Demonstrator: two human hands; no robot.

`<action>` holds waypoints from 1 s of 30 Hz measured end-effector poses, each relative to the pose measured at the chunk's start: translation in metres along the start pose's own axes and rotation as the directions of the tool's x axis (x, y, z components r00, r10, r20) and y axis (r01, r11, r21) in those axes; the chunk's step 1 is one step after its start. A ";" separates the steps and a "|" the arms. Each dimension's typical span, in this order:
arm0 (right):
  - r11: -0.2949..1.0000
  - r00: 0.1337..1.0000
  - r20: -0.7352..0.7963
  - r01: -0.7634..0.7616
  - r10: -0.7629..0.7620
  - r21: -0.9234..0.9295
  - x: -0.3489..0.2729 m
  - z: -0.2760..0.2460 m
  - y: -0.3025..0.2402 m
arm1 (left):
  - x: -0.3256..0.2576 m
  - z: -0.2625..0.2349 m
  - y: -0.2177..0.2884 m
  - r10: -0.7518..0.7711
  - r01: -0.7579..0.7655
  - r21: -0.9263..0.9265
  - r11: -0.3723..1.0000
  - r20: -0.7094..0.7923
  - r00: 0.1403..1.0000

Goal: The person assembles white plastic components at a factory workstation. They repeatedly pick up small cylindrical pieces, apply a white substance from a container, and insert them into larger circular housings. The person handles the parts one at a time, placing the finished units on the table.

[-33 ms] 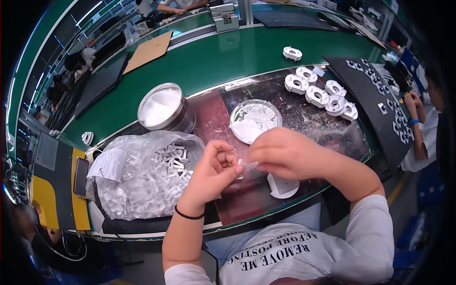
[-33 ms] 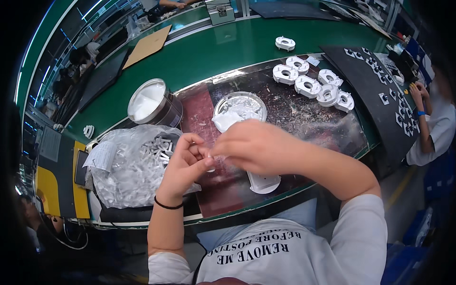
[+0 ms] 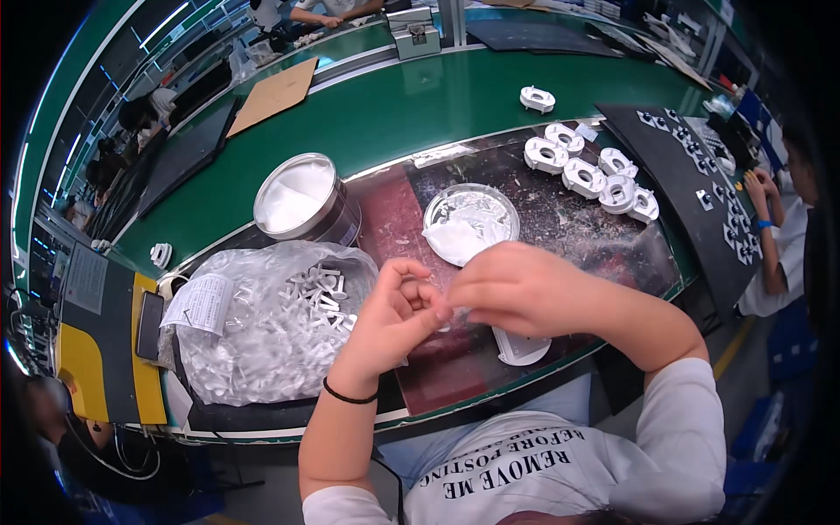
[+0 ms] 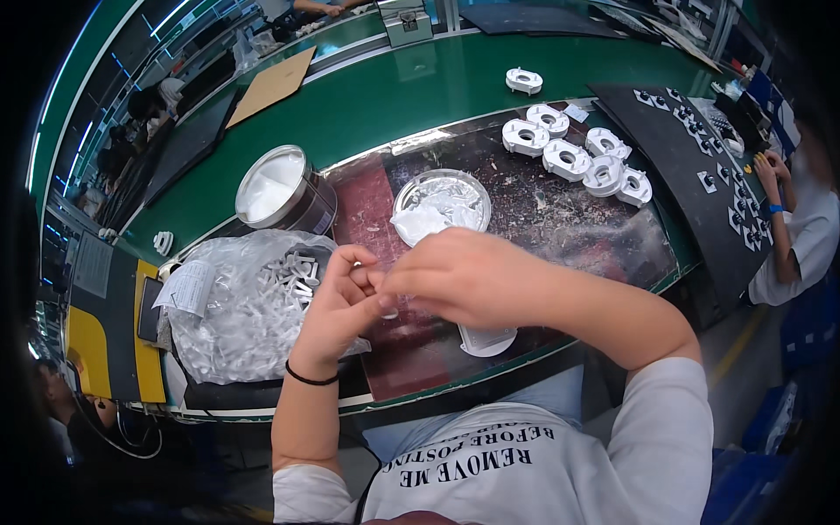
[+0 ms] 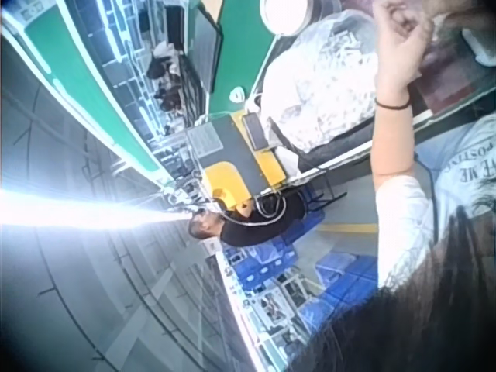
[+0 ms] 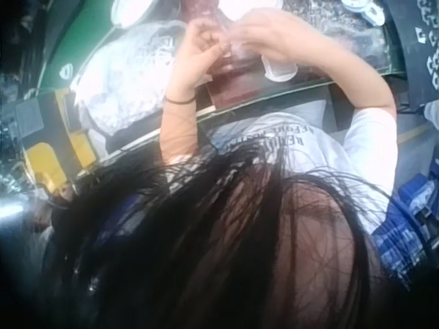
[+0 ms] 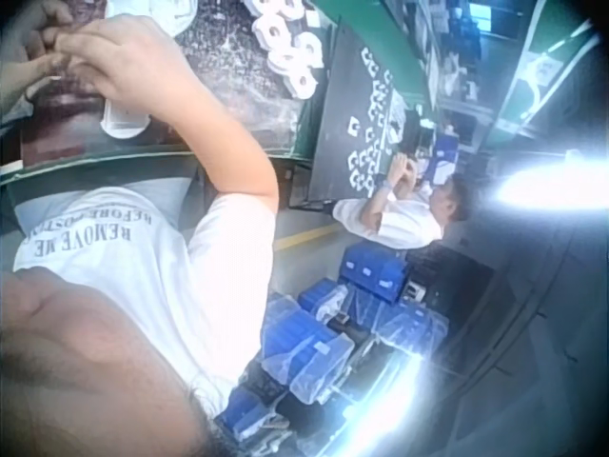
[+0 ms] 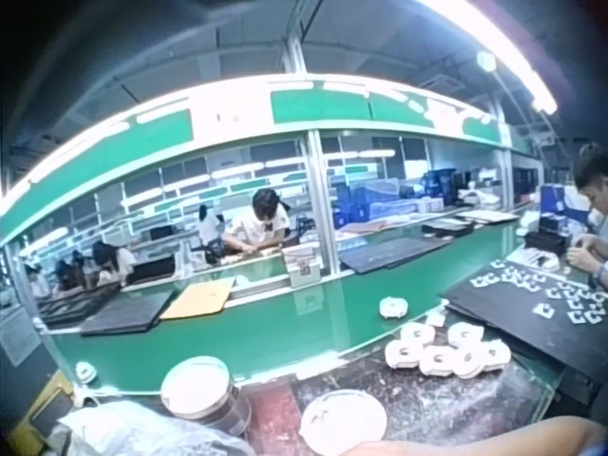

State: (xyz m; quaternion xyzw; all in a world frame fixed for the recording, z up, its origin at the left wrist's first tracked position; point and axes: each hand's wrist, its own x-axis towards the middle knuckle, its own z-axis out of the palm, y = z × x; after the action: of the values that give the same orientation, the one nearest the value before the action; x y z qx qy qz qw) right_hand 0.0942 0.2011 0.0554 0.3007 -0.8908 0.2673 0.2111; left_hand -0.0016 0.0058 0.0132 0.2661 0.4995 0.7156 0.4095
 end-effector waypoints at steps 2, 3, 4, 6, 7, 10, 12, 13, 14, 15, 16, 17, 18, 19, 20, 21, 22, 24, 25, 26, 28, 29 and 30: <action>0.999 0.999 0.009 0.052 -0.052 -0.010 -0.002 0.007 0.002 | 0.000 0.004 -0.002 0.017 -0.016 -0.013 1.000 0.083 0.996; 0.997 0.997 0.016 0.070 -0.070 -0.023 -0.005 0.009 0.004 | 0.001 0.006 -0.005 0.026 -0.023 -0.024 0.999 0.135 0.991; 0.992 0.994 0.024 0.106 -0.104 -0.069 -0.005 0.008 0.005 | 0.000 0.007 -0.002 -0.037 0.038 -0.006 0.999 0.122 0.992; 0.985 0.991 0.030 0.135 -0.133 -0.103 -0.007 0.007 0.005 | -0.001 0.010 -0.001 -0.034 0.037 -0.015 0.999 0.127 0.991; 0.981 0.988 0.035 0.151 -0.148 -0.118 -0.010 0.005 0.005 | -0.001 0.011 -0.002 -0.033 0.035 -0.019 0.999 0.127 0.991; 0.986 0.997 -0.067 0.012 -0.023 -0.163 -0.019 -0.004 0.017 | 0.002 0.010 -0.010 0.087 -0.087 0.021 0.996 0.037 0.996; 0.967 0.975 -0.147 -0.189 0.164 -0.174 -0.033 -0.012 0.035 | 0.005 0.010 -0.013 0.152 -0.146 0.133 0.980 -0.037 0.988; 0.932 0.939 -0.180 -0.323 0.294 -0.165 -0.042 -0.015 0.045 | 0.005 0.009 -0.011 0.140 -0.135 0.124 0.983 -0.034 0.990; 0.908 0.913 -0.227 -0.381 0.339 -0.176 -0.049 -0.015 0.055 | 0.005 0.008 -0.010 0.124 -0.120 0.116 0.986 -0.029 0.992; 0.894 0.900 -0.236 -0.411 0.367 -0.178 -0.054 -0.013 0.060 | 0.005 0.007 -0.009 0.109 -0.106 0.106 0.989 -0.020 0.994; 0.879 0.886 -0.245 -0.441 0.394 -0.180 -0.057 -0.012 0.064 | 0.003 0.007 -0.009 0.101 -0.098 0.114 0.989 -0.017 0.995; 0.863 0.869 -0.257 -0.473 0.423 -0.180 -0.060 -0.009 0.068 | 0.002 0.006 -0.009 0.091 -0.088 0.124 0.988 -0.013 0.996; 0.853 0.862 -0.266 -0.485 0.431 -0.191 -0.061 -0.004 0.070 | 0.002 0.006 -0.010 0.080 -0.078 0.135 0.988 -0.008 0.997; 0.856 0.871 -0.264 -0.471 0.414 -0.214 -0.062 -0.001 0.074 | 0.002 0.006 -0.010 0.081 -0.079 0.129 0.989 -0.008 0.997; 0.857 0.879 -0.262 -0.458 0.398 -0.235 -0.063 0.002 0.077 | 0.002 0.005 -0.010 0.081 -0.079 0.124 0.989 -0.008 0.997; 0.858 0.887 -0.261 -0.444 0.381 -0.257 -0.064 0.004 0.079 | 0.002 0.005 -0.011 0.081 -0.079 0.119 0.990 -0.008 0.997; 0.856 0.887 -0.251 -0.446 0.386 -0.259 -0.065 0.006 0.080 | 0.002 0.005 -0.011 0.080 -0.079 0.124 0.989 -0.009 0.997; 0.853 0.889 -0.229 -0.449 0.396 -0.266 -0.068 0.007 0.083 | 0.003 0.003 -0.012 0.082 -0.079 0.130 0.988 -0.014 0.997; 0.851 0.886 -0.227 -0.455 0.403 -0.263 -0.070 0.007 0.084 | 0.003 0.004 -0.012 0.078 -0.076 0.140 0.987 -0.014 0.997; 0.849 0.884 -0.224 -0.460 0.410 -0.261 -0.072 0.008 0.084 | 0.002 0.005 -0.011 0.075 -0.072 0.149 0.986 -0.014 0.997; 0.845 0.882 -0.218 -0.465 0.418 -0.264 -0.072 0.008 0.084 | 0.002 0.005 -0.012 0.072 -0.069 0.161 0.985 -0.013 0.997; 0.842 0.882 -0.215 -0.466 0.419 -0.270 -0.072 0.008 0.083 | 0.003 0.005 -0.012 0.071 -0.069 0.164 0.984 -0.011 0.997; 0.840 0.882 -0.212 -0.466 0.420 -0.277 -0.072 0.008 0.082 | 0.003 0.005 -0.013 0.071 -0.069 0.168 0.983 -0.008 0.997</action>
State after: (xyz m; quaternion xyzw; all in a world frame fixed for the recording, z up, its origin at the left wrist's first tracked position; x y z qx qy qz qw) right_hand 0.0920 0.2822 -0.0185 0.0279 -0.9500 0.1819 0.2524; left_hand 0.0047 0.0129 0.0030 0.3118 0.5509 0.6869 0.3570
